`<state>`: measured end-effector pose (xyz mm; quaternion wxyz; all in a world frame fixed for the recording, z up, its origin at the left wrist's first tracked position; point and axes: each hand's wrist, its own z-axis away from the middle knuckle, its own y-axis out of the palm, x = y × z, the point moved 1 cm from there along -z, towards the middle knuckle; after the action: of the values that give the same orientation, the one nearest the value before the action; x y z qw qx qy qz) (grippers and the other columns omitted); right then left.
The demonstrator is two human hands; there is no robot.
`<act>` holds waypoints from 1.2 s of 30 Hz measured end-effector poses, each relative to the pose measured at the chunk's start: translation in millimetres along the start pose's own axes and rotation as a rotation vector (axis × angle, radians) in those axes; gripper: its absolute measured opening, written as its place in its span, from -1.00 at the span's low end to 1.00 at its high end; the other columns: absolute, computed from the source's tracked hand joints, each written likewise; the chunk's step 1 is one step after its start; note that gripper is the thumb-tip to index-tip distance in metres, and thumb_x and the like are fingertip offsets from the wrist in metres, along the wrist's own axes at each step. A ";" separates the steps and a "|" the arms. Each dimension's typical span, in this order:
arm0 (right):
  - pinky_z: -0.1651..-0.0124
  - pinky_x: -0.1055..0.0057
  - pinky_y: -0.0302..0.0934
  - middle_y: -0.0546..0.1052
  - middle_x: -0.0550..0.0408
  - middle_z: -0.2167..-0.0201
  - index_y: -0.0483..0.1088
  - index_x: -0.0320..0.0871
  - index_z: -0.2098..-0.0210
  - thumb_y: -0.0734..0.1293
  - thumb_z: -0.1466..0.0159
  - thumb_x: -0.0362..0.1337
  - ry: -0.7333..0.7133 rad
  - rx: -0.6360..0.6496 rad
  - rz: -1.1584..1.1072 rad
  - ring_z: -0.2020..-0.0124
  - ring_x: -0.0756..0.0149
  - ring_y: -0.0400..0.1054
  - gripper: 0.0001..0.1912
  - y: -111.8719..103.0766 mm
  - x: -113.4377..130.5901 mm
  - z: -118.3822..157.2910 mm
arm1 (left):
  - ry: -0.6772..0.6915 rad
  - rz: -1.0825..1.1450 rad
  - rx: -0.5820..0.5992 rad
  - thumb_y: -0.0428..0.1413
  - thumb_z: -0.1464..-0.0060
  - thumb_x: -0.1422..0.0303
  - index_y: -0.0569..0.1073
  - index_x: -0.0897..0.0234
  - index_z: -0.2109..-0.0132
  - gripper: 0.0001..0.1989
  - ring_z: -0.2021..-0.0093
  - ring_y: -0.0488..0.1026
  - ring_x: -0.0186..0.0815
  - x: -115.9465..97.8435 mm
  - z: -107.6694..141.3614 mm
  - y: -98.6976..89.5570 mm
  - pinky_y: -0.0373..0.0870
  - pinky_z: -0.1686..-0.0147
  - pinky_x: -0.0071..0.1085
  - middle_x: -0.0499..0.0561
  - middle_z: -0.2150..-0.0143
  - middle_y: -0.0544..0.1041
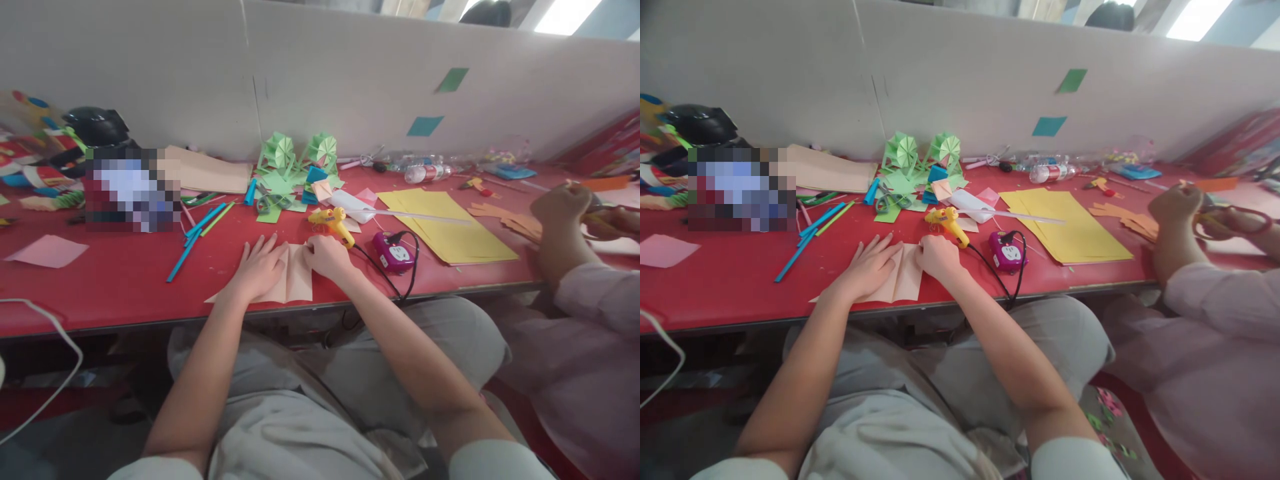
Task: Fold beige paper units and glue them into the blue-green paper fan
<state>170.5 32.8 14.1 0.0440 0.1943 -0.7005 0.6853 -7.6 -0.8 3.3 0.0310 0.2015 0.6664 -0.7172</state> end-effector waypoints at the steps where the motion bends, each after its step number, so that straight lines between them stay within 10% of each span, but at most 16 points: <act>1: 0.31 0.32 0.20 0.59 -0.16 0.30 0.52 -0.17 0.32 0.23 -0.33 -0.23 -0.001 0.003 0.011 0.27 0.06 0.50 -0.75 0.1 0.5 0.5 | -0.004 -0.018 0.005 -0.21 -0.33 0.32 0.20 0.16 -0.42 -0.44 -0.51 -0.15 0.09 -0.7 0.1 -0.4 -0.21 -0.40 0.23 0.08 -0.53 -0.04; 12: 0.22 0.32 0.27 0.61 -0.08 0.23 0.50 -0.12 0.28 0.21 -0.32 -0.21 0.040 0.054 0.077 0.18 0.05 0.52 -0.76 -4.1 7.5 6.6 | 0.011 -0.142 0.051 -0.26 -0.37 0.27 0.10 0.14 -0.46 -0.43 -0.52 -0.17 0.08 1.9 -0.3 0.6 -0.18 -0.41 0.21 0.04 -0.54 -0.10; 18: 0.40 0.43 0.05 0.53 0.02 0.47 0.37 -0.15 0.53 0.18 -0.35 0.11 0.045 -0.005 -0.143 0.40 0.27 0.39 -0.48 -4.8 -2.8 13.3 | 0.015 -0.165 0.014 -0.28 -0.38 0.25 0.06 0.16 -0.48 -0.42 -0.52 -0.15 0.05 -0.4 3.6 3.2 -0.17 -0.41 0.19 0.05 -0.54 -0.08; 36: 0.45 0.41 0.02 0.60 -0.06 0.36 0.51 -0.16 0.43 0.26 -0.19 -0.24 0.041 0.178 -0.007 0.38 0.21 0.45 -0.80 -10.7 1.1 18.7 | 0.010 -0.167 0.044 -0.32 -0.39 0.23 0.04 0.20 -0.48 -0.41 -0.52 -0.18 0.06 -3.2 5.6 -0.2 -0.22 -0.41 0.22 0.08 -0.54 -0.12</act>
<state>176.9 14.4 23.6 0.0432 0.1857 -0.6352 0.7485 -6.2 -7.0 4.8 -0.0366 0.1493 0.6653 -0.7306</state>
